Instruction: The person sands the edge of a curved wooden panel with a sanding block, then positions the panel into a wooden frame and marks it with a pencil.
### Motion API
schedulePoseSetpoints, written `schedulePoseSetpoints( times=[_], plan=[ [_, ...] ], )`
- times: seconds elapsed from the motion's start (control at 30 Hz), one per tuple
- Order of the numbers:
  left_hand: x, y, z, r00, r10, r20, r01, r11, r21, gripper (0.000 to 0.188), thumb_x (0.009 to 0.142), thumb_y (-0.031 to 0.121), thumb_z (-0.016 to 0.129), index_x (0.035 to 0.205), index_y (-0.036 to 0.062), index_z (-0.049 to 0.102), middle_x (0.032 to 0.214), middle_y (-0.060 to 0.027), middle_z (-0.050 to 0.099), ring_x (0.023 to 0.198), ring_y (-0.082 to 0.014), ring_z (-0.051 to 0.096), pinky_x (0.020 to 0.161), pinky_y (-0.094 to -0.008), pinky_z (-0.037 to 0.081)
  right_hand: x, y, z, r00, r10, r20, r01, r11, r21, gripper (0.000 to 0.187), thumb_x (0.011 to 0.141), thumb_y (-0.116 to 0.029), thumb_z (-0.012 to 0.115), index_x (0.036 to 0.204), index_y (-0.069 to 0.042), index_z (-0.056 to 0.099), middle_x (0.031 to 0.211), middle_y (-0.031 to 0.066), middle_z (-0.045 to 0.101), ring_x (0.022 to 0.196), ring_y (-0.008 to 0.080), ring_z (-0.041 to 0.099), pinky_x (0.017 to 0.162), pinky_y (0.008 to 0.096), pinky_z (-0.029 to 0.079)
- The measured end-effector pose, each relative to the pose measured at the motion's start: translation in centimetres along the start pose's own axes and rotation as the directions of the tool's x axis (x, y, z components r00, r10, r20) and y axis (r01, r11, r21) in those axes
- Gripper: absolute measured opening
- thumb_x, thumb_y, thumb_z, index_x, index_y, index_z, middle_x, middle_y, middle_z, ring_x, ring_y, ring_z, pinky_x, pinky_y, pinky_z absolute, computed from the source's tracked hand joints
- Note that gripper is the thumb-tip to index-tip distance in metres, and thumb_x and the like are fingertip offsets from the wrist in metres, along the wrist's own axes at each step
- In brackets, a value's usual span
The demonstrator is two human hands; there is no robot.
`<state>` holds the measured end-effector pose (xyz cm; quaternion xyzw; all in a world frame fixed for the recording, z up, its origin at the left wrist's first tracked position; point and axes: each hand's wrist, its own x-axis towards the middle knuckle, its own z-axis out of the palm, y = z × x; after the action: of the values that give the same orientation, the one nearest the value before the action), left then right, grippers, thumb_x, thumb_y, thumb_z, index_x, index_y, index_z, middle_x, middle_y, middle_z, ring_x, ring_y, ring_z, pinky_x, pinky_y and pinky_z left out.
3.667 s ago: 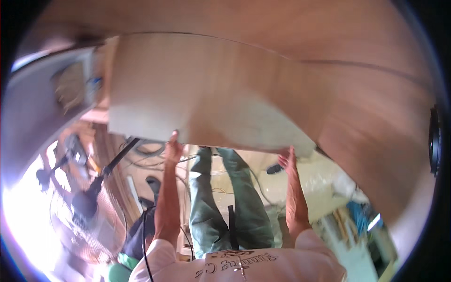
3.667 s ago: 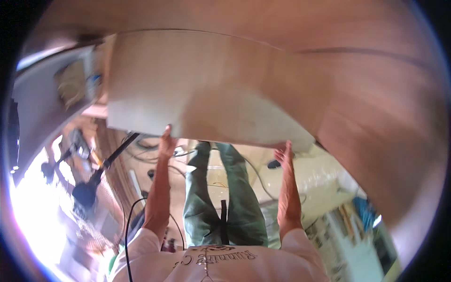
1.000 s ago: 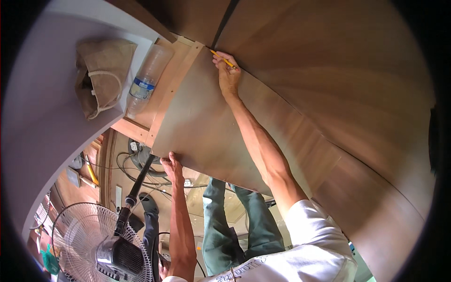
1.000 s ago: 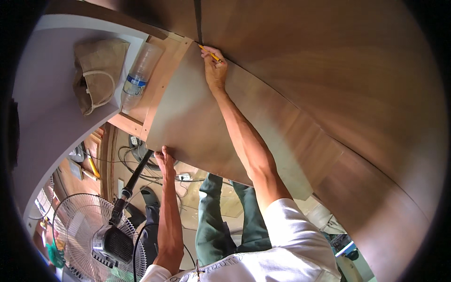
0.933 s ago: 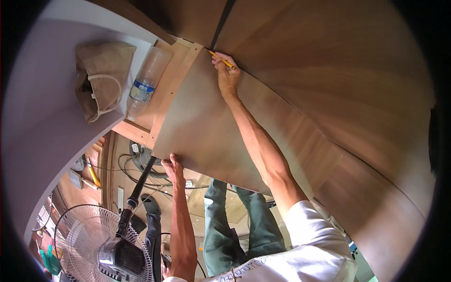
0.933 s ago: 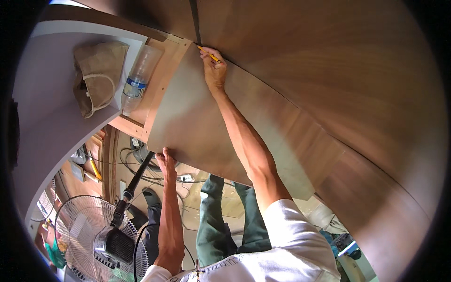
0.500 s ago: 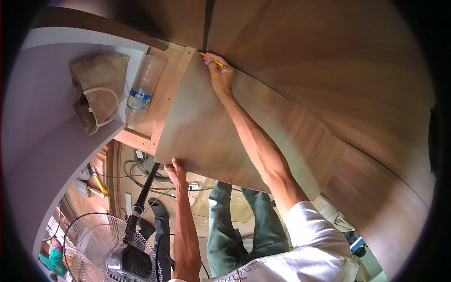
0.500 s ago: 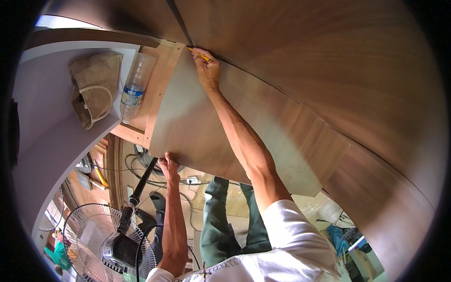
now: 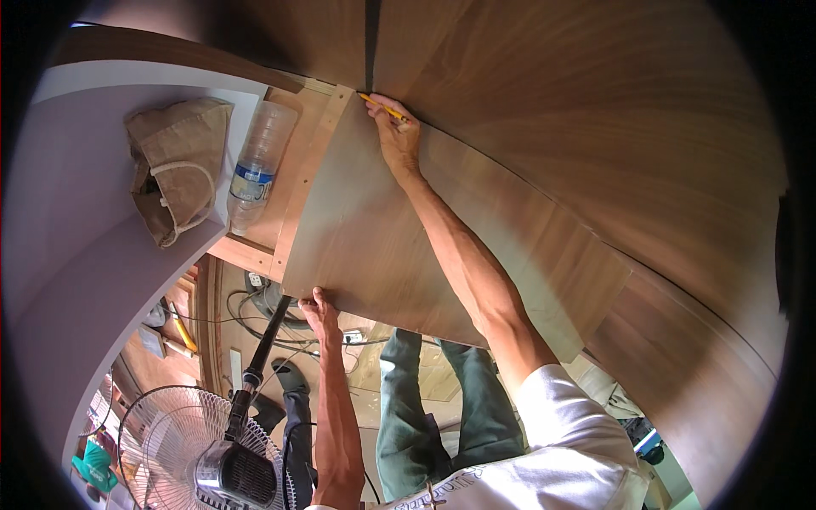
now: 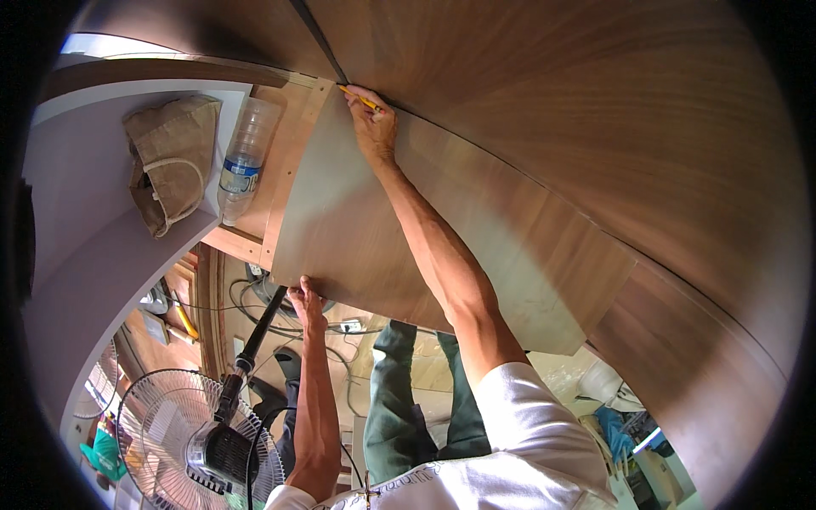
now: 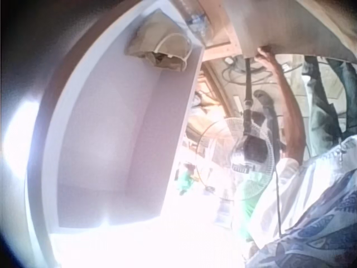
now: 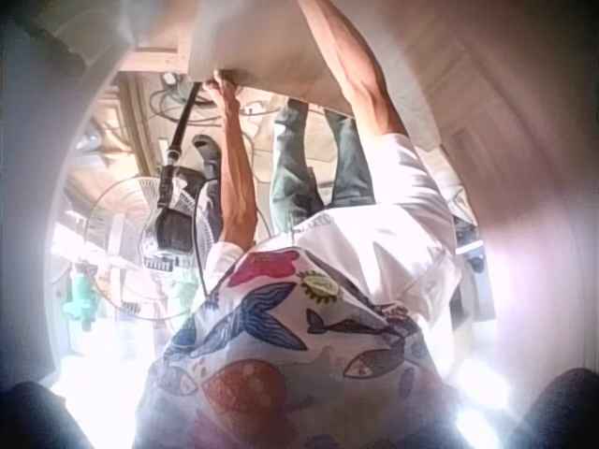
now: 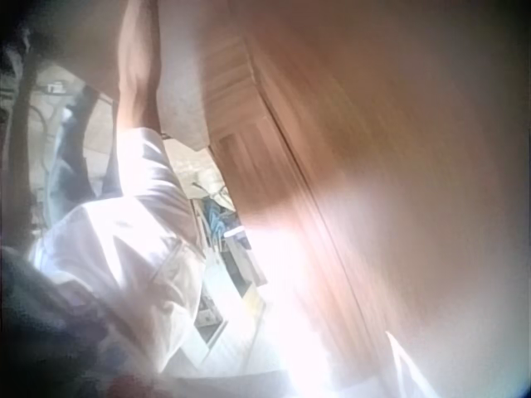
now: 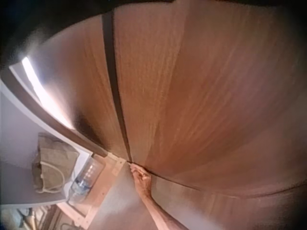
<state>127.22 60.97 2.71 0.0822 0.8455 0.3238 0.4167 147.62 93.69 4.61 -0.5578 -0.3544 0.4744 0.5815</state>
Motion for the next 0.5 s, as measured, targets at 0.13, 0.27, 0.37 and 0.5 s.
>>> schedulePoseSetpoints(
  times=[0.13, 0.27, 0.37, 0.5],
  plan=[
    [-0.5, 0.7, 0.3, 1.000, -0.006, 0.014, 0.006, 1.000, -0.014, 0.035, 0.099, 0.035, 0.056, 0.109, 0.0024, 0.046, 0.091, -0.0080, 0.057, 0.078, -0.0180, 0.054, 0.065, -0.0331, 0.047, 0.2, 0.4, -0.2, 1.000, -0.012, 0.007, 0.012, 1.000, 0.005, 0.025, 0.093, -0.008, 0.055, 0.113, 0.000, 0.067, 0.104, 0.0120, 0.072, 0.098, 0.0157, 0.067, 0.088, 0.0259, 0.050],
    [-0.8, 1.3, 0.4, 0.999, -0.033, 0.007, 0.033, 0.999, -0.020, 0.035, 0.099, 0.036, 0.056, 0.110, 0.0048, 0.044, 0.090, -0.0063, 0.054, 0.073, -0.0154, 0.052, 0.056, -0.0298, 0.046, 0.1, 0.4, -0.1, 1.000, -0.006, -0.003, 0.006, 1.000, -0.002, 0.026, 0.093, -0.008, 0.055, 0.113, 0.000, 0.067, 0.103, 0.0119, 0.072, 0.099, 0.0157, 0.067, 0.088, 0.0260, 0.050],
    [-0.9, 1.4, 0.3, 0.999, -0.038, 0.014, 0.038, 0.999, 0.002, 0.036, 0.099, 0.037, 0.056, 0.110, 0.0044, 0.044, 0.090, -0.0065, 0.054, 0.073, -0.0157, 0.053, 0.056, -0.0301, 0.047, 0.2, 0.6, -0.2, 1.000, -0.004, 0.008, 0.004, 1.000, -0.016, 0.026, 0.093, -0.009, 0.054, 0.113, 0.000, 0.067, 0.104, 0.0121, 0.072, 0.099, 0.0157, 0.067, 0.089, 0.0262, 0.050],
    [-0.7, 1.0, 0.2, 0.999, -0.039, 0.035, 0.039, 0.999, -0.012, 0.036, 0.099, 0.037, 0.056, 0.110, 0.0039, 0.044, 0.090, -0.0066, 0.053, 0.076, -0.0166, 0.053, 0.061, -0.0318, 0.047, 0.2, 0.6, -0.1, 1.000, 0.003, -0.004, -0.003, 1.000, 0.016, 0.026, 0.093, -0.010, 0.055, 0.113, 0.002, 0.067, 0.104, 0.0125, 0.072, 0.099, 0.0161, 0.067, 0.089, 0.0265, 0.050]
  ],
)
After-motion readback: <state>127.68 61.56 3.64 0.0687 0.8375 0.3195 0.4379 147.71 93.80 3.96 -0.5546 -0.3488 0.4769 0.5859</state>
